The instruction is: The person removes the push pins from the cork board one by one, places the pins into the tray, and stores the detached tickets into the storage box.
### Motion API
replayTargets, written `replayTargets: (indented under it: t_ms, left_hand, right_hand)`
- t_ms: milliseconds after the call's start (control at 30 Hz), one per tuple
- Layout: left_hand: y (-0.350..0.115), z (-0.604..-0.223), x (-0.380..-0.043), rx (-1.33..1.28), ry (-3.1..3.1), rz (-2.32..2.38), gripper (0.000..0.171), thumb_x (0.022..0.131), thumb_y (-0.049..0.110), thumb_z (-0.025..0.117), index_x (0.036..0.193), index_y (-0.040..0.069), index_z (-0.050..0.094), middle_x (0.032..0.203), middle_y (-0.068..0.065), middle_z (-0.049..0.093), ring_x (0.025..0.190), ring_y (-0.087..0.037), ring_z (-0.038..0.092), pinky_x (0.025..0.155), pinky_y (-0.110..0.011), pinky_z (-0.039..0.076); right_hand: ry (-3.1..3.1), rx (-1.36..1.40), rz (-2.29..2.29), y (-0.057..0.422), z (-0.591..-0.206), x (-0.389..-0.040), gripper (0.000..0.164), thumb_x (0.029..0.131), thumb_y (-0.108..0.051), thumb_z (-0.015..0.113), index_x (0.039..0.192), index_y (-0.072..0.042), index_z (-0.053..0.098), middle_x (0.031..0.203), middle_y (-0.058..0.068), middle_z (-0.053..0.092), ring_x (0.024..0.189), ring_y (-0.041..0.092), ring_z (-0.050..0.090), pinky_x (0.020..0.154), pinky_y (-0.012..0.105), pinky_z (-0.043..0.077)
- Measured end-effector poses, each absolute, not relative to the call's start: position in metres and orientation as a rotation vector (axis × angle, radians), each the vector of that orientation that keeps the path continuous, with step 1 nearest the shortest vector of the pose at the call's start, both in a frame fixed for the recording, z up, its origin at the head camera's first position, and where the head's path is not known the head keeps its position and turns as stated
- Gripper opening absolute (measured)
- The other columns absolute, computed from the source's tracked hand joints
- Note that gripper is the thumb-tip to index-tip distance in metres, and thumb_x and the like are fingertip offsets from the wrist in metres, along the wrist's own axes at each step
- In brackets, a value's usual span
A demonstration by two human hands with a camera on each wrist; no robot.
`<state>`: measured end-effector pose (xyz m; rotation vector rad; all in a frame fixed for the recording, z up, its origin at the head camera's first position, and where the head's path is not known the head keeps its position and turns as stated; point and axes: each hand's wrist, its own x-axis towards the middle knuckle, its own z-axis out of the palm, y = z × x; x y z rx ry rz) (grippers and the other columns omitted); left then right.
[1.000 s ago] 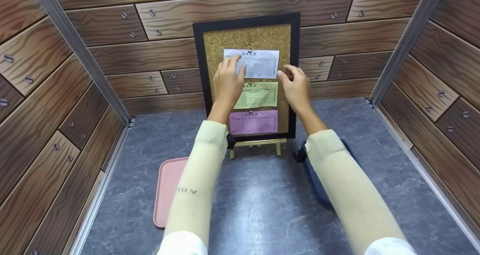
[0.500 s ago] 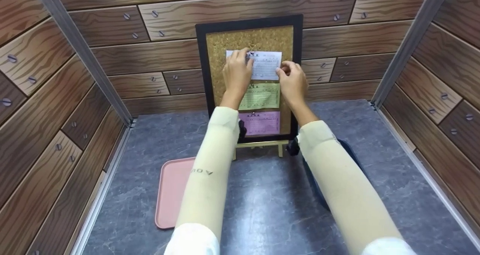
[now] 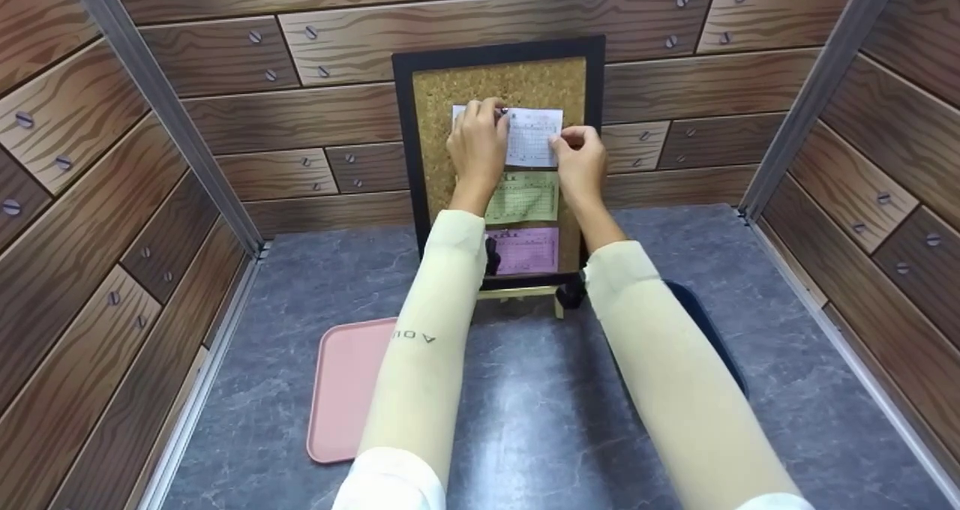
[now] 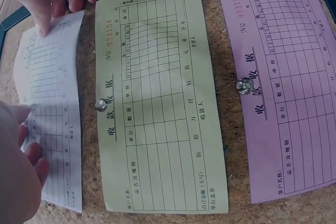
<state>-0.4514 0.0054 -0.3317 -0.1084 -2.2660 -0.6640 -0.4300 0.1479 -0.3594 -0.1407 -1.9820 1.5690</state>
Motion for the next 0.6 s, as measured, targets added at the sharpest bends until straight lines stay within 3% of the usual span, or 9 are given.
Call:
replayTargets:
  t_ms: [233, 467, 600]
  left_hand:
    - [0.0045, -0.3303, -0.451, -0.082, -2.278, -0.673, 0.021, 0.098, 0.036, 0.064, 0.112, 0.022, 0.071, 0.107, 0.003, 0.07, 0.103, -0.017, 0.065, 0.08, -0.038, 0.054]
    - [0.0068, -0.329, -0.4514, -0.069, -2.286, -0.713, 0.016, 0.098, 0.034, 0.064, 0.106, 0.021, 0.07, 0.105, 0.004, 0.069, 0.103, -0.017, 0.064, 0.079, -0.038, 0.054]
    - [0.0082, -0.3289, -0.4516, -0.076, -2.282, -0.724, 0.017, 0.098, 0.033, 0.065, 0.108, 0.021, 0.071, 0.106, 0.003, 0.069, 0.102, -0.017, 0.065, 0.081, -0.037, 0.053]
  right_hand:
    - [-1.868, -0.004, 1.651, 0.147, -0.3625, -0.4301, 0.019, 0.091, -0.002, 0.069, 0.106, 0.005, 0.062, 0.091, 0.004, 0.062, 0.082, 0.008, 0.056, 0.076, 0.02, 0.045]
    - [-1.915, 0.099, 1.583, 0.1492, -0.3652, -0.4279, 0.018, 0.091, 0.004, 0.065, 0.109, 0.006, 0.067, 0.103, 0.018, 0.07, 0.092, 0.018, 0.063, 0.084, 0.023, 0.049]
    - [-1.945, 0.123, 1.568, 0.1513, -0.3662, -0.4277, 0.021, 0.093, 0.005, 0.062, 0.111, 0.005, 0.071, 0.111, 0.021, 0.071, 0.099, 0.023, 0.066, 0.089, 0.026, 0.051]
